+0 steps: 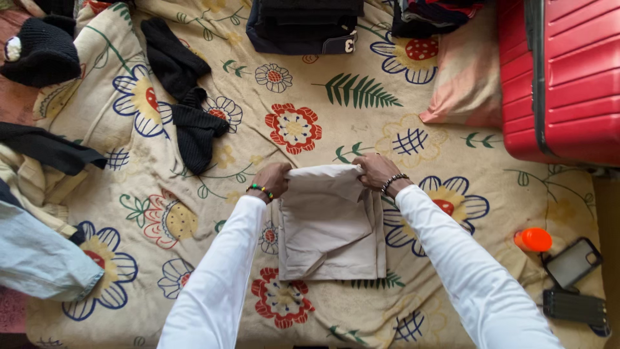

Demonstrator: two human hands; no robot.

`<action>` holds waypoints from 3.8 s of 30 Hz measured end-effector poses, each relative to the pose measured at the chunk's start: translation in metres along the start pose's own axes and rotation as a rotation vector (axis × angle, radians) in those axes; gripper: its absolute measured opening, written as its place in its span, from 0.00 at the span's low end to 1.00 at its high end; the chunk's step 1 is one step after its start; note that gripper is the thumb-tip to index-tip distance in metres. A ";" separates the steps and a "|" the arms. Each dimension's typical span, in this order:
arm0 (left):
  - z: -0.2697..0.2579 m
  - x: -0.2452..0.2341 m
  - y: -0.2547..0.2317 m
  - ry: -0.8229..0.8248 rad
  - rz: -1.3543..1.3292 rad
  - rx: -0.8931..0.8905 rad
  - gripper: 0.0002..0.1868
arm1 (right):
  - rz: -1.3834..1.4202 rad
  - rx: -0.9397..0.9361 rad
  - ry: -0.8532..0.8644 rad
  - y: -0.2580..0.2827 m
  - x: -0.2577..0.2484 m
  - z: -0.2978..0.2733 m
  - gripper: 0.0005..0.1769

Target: The person folds several garments on a bed, including a dark long-sleeved shirt, a light-colored jacket, and a patterned button-up shirt. Each item is laid flat, folded neatly, and placed into a growing stack near a red suitcase.

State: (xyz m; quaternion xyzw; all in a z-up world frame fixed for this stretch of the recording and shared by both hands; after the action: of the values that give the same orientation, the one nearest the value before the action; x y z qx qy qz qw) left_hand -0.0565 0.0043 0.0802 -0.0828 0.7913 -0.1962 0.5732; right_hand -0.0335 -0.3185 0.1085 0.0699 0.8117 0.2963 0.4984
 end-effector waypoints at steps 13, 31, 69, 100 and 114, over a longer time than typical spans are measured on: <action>-0.217 0.083 -0.025 -0.416 0.138 0.391 0.13 | -0.385 -0.163 -0.144 0.069 0.105 -0.199 0.39; -0.212 0.076 -0.076 -0.313 0.056 0.269 0.28 | -0.159 -0.049 -0.434 0.120 0.162 -0.198 0.38; -0.205 0.154 0.013 0.115 -1.040 -0.687 0.33 | 0.755 0.680 -0.291 -0.036 0.186 -0.192 0.48; -0.249 -0.099 -0.184 -0.156 -1.687 -0.059 0.32 | 2.144 -0.222 -0.529 0.131 -0.042 -0.345 0.21; -0.251 -0.084 -0.234 -0.440 -1.562 -0.101 0.27 | 2.349 -0.037 -0.416 0.244 0.010 -0.312 0.41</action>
State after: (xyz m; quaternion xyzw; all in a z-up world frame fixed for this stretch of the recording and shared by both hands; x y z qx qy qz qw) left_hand -0.2865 -0.1250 0.3151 -0.6734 0.3825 -0.4829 0.4088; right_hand -0.3482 -0.2442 0.3369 0.8094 0.1504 0.5658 0.0453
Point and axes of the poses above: each hand's wrist, its own z-axis towards the middle knuckle, its own x-axis out of the palm, y = z × x, the point moved 2 cm from there along z, towards the middle knuckle, and after that the axes turned 4 degrees about z, right-handed, at the moved point
